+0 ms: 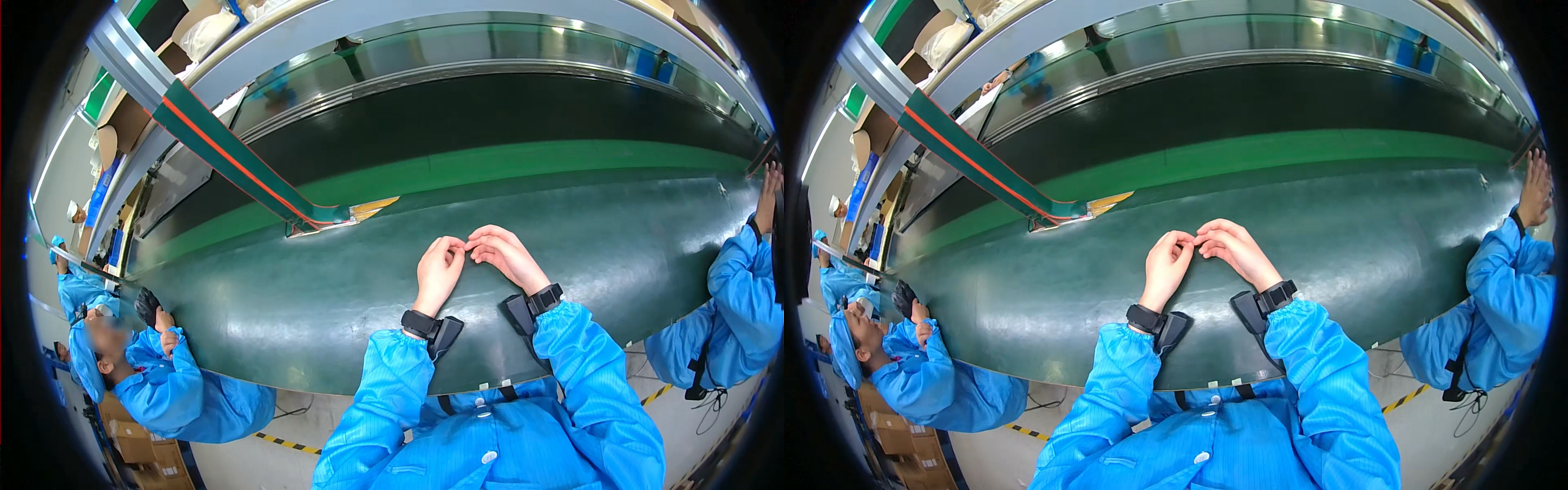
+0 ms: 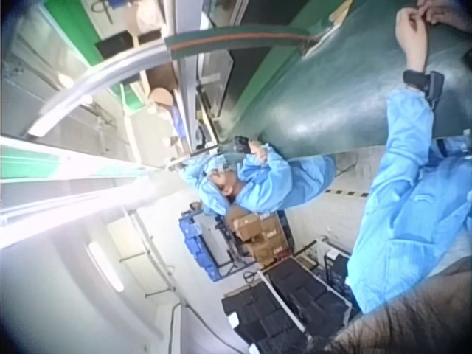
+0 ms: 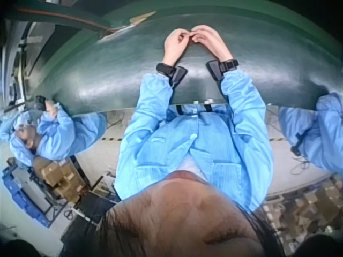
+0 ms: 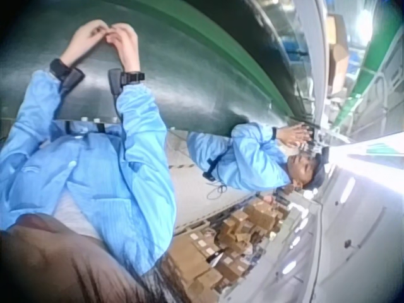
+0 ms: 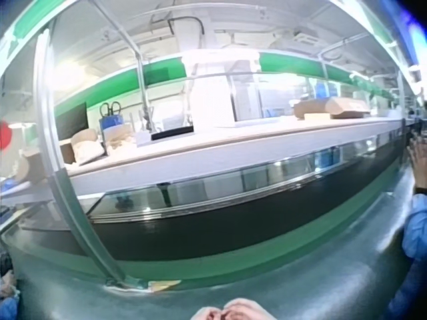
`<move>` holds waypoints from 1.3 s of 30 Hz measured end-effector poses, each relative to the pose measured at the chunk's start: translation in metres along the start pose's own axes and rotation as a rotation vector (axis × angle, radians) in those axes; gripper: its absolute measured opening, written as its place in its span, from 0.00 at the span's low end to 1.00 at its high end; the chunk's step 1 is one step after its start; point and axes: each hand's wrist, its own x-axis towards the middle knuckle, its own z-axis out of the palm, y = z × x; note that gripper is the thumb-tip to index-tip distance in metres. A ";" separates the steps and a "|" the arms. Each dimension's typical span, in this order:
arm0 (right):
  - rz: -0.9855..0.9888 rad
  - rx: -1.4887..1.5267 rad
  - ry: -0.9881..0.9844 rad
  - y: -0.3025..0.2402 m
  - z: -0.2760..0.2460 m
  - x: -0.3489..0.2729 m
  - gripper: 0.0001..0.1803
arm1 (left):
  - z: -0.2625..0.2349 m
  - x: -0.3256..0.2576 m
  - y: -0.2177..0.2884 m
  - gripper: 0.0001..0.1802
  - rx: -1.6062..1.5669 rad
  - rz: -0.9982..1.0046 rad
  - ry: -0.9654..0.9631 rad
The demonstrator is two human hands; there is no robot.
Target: The worker is inspecting and handling small manufacturing components on a conveyor belt.
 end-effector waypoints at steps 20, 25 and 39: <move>0.002 -0.010 -0.003 0.000 0.000 0.001 0.10 | 0.001 0.001 -0.003 0.04 -0.001 0.015 -0.015; -0.003 -0.014 -0.005 -0.001 0.001 0.000 0.11 | 0.000 0.000 -0.001 0.04 0.007 0.015 0.001; 0.010 -0.001 -0.002 0.002 -0.003 0.004 0.10 | -0.001 0.002 0.002 0.04 0.012 -0.003 -0.015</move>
